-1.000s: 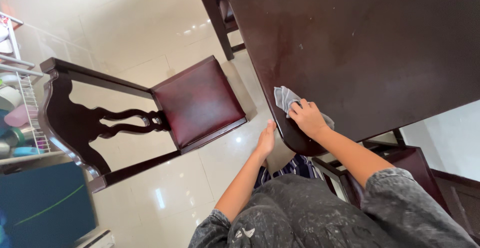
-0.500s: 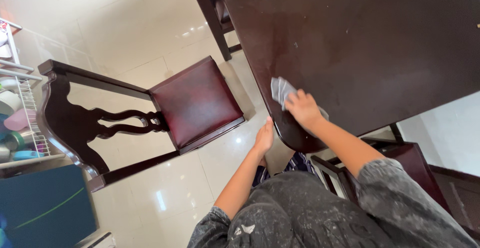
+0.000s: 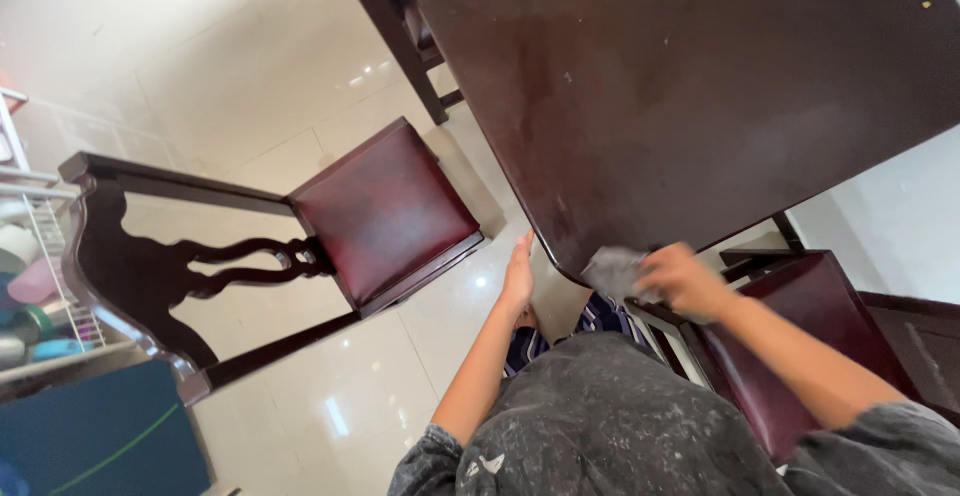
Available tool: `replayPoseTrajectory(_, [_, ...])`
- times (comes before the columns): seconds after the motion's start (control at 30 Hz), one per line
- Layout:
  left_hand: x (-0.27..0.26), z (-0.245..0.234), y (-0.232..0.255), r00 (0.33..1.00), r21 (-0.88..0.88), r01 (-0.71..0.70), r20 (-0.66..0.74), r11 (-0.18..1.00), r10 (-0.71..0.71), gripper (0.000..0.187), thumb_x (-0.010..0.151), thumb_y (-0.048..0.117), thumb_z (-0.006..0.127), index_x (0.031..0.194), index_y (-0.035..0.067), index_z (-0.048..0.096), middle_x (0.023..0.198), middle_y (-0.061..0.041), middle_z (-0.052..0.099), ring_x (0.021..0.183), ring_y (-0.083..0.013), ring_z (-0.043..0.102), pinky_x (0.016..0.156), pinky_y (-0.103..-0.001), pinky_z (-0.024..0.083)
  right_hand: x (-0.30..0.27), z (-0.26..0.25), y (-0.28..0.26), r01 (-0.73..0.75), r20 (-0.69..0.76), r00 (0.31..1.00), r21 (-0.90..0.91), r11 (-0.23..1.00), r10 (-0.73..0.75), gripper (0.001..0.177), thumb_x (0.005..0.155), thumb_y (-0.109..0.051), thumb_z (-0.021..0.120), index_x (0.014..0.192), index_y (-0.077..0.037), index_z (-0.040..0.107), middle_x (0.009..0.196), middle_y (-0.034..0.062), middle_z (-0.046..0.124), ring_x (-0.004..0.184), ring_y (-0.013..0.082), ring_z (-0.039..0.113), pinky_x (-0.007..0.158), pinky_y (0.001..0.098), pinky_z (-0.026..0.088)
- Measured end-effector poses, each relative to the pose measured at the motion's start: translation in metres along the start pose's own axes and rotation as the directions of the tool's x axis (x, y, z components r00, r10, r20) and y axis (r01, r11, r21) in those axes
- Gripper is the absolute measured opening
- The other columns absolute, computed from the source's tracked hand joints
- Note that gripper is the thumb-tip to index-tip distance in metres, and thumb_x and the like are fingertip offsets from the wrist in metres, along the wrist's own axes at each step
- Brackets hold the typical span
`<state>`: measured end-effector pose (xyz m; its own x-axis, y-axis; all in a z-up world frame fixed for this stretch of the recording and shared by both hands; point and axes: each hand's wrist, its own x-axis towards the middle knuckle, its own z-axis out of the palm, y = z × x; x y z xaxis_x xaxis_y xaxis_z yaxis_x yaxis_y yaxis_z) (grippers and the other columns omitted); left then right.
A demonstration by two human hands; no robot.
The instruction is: The person wipes a dark wooden dining table with a gray cloth, moving around the table to clean different sections. They briefly adjust a chair before resuming wiping the table surface.
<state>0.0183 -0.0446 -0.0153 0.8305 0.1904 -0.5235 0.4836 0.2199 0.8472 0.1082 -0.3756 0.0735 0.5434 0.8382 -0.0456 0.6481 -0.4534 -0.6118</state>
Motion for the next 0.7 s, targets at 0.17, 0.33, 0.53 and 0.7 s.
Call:
replayPoseTrajectory(0.17, [0.010, -0.009, -0.002, 0.996, 0.005, -0.082, -0.030, 0.997, 0.082, 0.070, 0.107, 0.047, 0.020, 0.161, 0.002, 0.025, 0.170, -0.013, 0.024, 0.158, -0.0260, 0.019, 0.126, -0.034, 0.014, -0.007, -0.060, 0.079, -0.433, -0.441, 0.692, 0.380, 0.817, 0.572, 0.041, 0.101, -0.025, 0.061, 0.138, -0.007, 0.059, 0.147, 0.0184, 0.057, 0.141, 0.0388, 0.046, 0.121, 0.0533, 0.037])
replayPoseTrajectory(0.33, [0.040, 0.001, 0.014, 0.975, 0.038, -0.200, -0.093, 0.979, 0.202, 0.077, 0.108, 0.051, 0.026, 0.163, 0.001, 0.007, 0.172, -0.014, 0.009, 0.160, -0.0261, 0.008, 0.127, -0.034, 0.010, 0.063, -0.040, 0.077, -0.583, -0.635, 0.706, -0.271, 0.766, 0.313, 0.072, 0.099, -0.036, 0.059, 0.158, 0.002, 0.042, 0.164, 0.0321, 0.034, 0.151, 0.0494, 0.021, 0.118, 0.0626, 0.017])
replayPoseTrajectory(0.53, [0.068, 0.012, 0.043, 0.973, -0.567, -0.208, -0.035, 0.797, 0.229, 0.082, 0.108, 0.062, 0.024, 0.165, 0.003, 0.012, 0.171, -0.018, 0.020, 0.155, -0.0324, 0.022, 0.125, -0.042, 0.018, 0.145, 0.025, -0.018, -0.119, -0.287, 0.957, -0.245, 0.962, 0.045, 0.062, 0.080, -0.028, 0.069, 0.137, -0.009, 0.057, 0.150, 0.0166, 0.049, 0.148, 0.0401, 0.037, 0.123, 0.0576, 0.024])
replayPoseTrajectory(0.7, [0.083, -0.005, 0.044, 0.986, -0.605, 0.003, -0.131, 0.796, -0.103, 0.074, 0.100, 0.061, 0.020, 0.163, 0.022, 0.017, 0.164, -0.004, 0.034, 0.146, -0.0251, 0.035, 0.119, -0.045, 0.025, 0.187, -0.004, -0.024, 0.364, -0.076, 0.907, -0.348, 0.864, -0.413, 0.053, 0.085, -0.018, 0.065, 0.138, -0.011, 0.062, 0.150, 0.0134, 0.055, 0.143, 0.0355, 0.042, 0.116, 0.0556, 0.031])
